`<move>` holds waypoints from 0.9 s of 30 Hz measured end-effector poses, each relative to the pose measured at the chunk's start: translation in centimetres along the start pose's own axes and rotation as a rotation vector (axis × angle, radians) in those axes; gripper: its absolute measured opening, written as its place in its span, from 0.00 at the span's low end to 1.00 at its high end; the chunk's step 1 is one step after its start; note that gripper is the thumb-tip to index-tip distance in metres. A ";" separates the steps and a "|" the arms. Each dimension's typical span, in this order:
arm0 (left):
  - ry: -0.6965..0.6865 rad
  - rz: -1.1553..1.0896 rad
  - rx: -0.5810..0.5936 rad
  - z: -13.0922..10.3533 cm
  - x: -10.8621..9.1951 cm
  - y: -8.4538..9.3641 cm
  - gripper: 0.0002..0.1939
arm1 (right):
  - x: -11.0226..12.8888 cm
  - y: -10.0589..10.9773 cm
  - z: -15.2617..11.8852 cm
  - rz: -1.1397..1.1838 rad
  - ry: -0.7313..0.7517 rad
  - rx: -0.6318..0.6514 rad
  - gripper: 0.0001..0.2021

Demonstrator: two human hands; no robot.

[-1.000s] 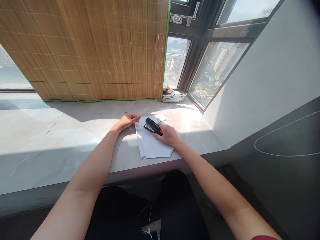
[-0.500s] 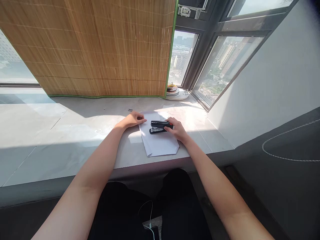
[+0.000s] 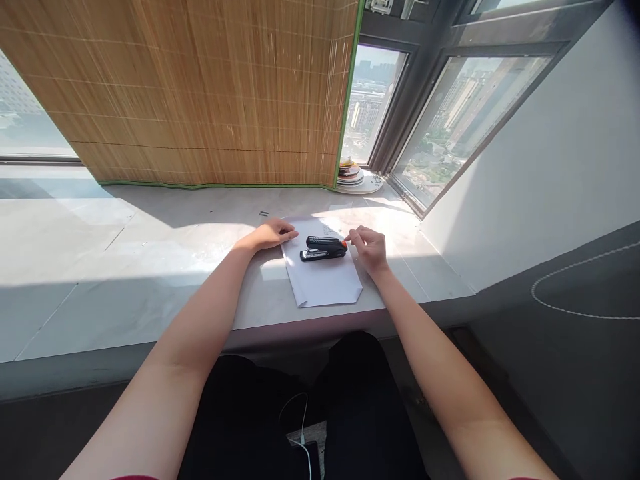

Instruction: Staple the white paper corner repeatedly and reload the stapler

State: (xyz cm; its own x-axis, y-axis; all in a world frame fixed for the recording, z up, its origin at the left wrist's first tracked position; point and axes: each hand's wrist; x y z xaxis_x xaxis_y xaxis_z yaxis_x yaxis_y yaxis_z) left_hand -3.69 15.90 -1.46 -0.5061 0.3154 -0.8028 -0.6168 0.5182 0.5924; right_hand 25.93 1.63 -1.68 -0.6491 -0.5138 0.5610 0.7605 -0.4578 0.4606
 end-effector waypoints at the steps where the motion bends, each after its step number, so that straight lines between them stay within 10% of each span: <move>1: 0.010 -0.055 -0.001 0.1 0.0 0.0 0.26 | 0.0 0.0 0.0 0.006 -0.005 0.000 0.20; 12: 0.065 -0.498 -0.132 1.8 1.3 0.2 0.39 | -0.4 -0.9 0.1 0.023 0.031 0.016 0.21; 20: -0.001 -0.839 -0.257 1.4 0.0 0.7 0.32 | 0.7 -1.5 3.1 0.039 0.193 0.691 0.13; 27: 0.166 -0.966 0.124 0.5 -1.2 0.5 0.40 | 1.7 -3.5 2.3 -0.047 0.248 0.267 0.15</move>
State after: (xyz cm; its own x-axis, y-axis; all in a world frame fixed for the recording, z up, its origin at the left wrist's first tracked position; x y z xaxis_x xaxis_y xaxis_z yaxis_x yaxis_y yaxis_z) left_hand -3.12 16.20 -0.21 0.0976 -0.3979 -0.9122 -0.7469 0.5765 -0.3314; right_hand 22.19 4.04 -0.75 -0.6437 -0.6721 0.3660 0.6867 -0.2962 0.6639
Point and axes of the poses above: each hand's wrist, its own z-axis towards the middle knuckle, its own y-axis out of the back of the hand, x = y × z, and after that the axes turned 15 degrees about y, right-handed
